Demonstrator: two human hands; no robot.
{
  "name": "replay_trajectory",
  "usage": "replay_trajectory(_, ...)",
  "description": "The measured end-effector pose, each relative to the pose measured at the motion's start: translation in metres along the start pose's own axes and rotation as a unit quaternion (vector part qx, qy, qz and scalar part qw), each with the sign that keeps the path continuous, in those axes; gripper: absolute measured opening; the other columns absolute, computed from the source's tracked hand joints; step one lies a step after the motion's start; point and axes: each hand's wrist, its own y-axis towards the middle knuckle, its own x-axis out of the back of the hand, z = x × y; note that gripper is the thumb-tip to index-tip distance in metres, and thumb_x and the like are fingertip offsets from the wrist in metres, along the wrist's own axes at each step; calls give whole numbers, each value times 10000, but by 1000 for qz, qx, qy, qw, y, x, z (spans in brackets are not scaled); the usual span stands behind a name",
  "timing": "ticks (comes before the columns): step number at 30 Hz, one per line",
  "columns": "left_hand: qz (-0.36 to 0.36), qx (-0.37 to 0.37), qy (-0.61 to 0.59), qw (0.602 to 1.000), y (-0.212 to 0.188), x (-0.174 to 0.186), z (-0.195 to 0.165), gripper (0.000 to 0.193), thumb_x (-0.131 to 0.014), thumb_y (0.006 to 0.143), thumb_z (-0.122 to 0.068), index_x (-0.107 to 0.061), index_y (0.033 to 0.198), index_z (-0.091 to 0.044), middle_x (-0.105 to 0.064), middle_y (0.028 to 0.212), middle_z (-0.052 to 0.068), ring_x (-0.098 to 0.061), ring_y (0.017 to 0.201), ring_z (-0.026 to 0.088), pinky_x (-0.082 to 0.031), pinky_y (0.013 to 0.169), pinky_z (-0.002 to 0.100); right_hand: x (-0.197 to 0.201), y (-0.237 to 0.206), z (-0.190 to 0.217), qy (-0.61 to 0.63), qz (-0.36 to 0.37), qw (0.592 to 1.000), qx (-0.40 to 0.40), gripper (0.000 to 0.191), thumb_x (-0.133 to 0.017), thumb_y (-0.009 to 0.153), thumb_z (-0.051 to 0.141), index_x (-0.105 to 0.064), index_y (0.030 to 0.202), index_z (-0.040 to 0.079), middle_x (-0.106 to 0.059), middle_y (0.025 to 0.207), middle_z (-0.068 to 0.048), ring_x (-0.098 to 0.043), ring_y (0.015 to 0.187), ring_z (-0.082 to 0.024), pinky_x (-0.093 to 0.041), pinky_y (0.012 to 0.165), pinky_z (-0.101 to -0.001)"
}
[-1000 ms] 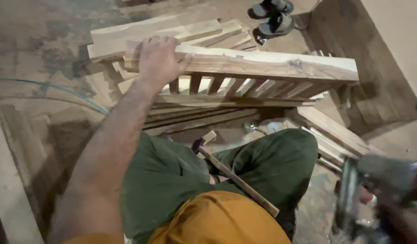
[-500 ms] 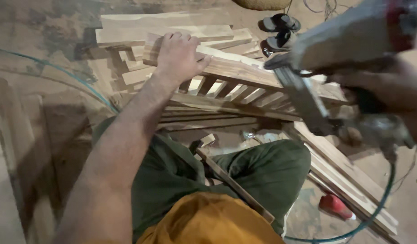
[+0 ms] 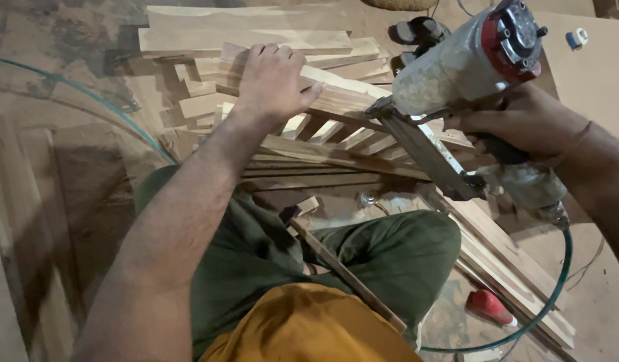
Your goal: The person sits on the floor assembling a wooden slatted chair back. They position wood slats against the frame rails, drive nails with a pneumatic nail gun, and tap slats into alignment with a hammer, working around the frame one section at a time.
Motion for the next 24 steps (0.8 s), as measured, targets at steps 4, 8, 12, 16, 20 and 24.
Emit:
replay_trajectory(4,21,12,-4,1000,2,3,-1,574,-685,918,-541,-711,1102,2,-680,1044,175,-599,1080,329,-388,989,498,0,1,-1,-37,-7,998,54,376,-788,822,87,-689,1174,-2,-699,919,-44,-645,693,-108,-534,547,-297)
replay_trajectory(8,35,18,7,999,2,6,-2,586,-689,928,-546,-706,1080,19,-683,1028,179,-603,1068,328,-391,992,491,0,3,-4,-11,0,1000,-27,362,-790,833,105,-710,1166,-13,-712,882,-110,-630,678,-174,-521,554,-347)
replay_trajectory(12,2,11,-6,1000,0,2,-2,556,-707,926,-529,-710,1063,10,-694,1044,167,-606,1063,335,-396,1009,483,1,7,-9,-56,-6,998,15,400,-811,795,119,-706,1166,12,-733,950,-75,-656,763,-132,-562,629,-326)
replay_trajectory(16,-18,-3,4,1000,0,-6,2,528,-720,906,-525,-721,1032,-12,-699,1042,160,-609,1061,343,-394,1005,493,3,11,-14,-129,-5,991,18,374,-850,787,149,-738,1124,31,-762,958,-55,-679,816,-145,-571,725,-342)
replay_trajectory(20,-13,3,-7,1000,0,-10,3,539,-723,907,-530,-725,1056,-13,-697,1042,167,-607,1075,345,-389,1012,502,4,15,-16,-103,-8,994,-29,357,-829,808,150,-724,1122,16,-743,905,-89,-644,717,-186,-550,622,-380)
replay_trajectory(24,-21,-3,-17,1000,0,-4,-5,545,-721,916,-528,-726,1092,-12,-693,1063,181,-605,1060,350,-387,991,512,7,8,-16,-65,-3,998,14,345,-824,814,154,-724,1100,-12,-724,859,-96,-616,642,-157,-518,529,-336)
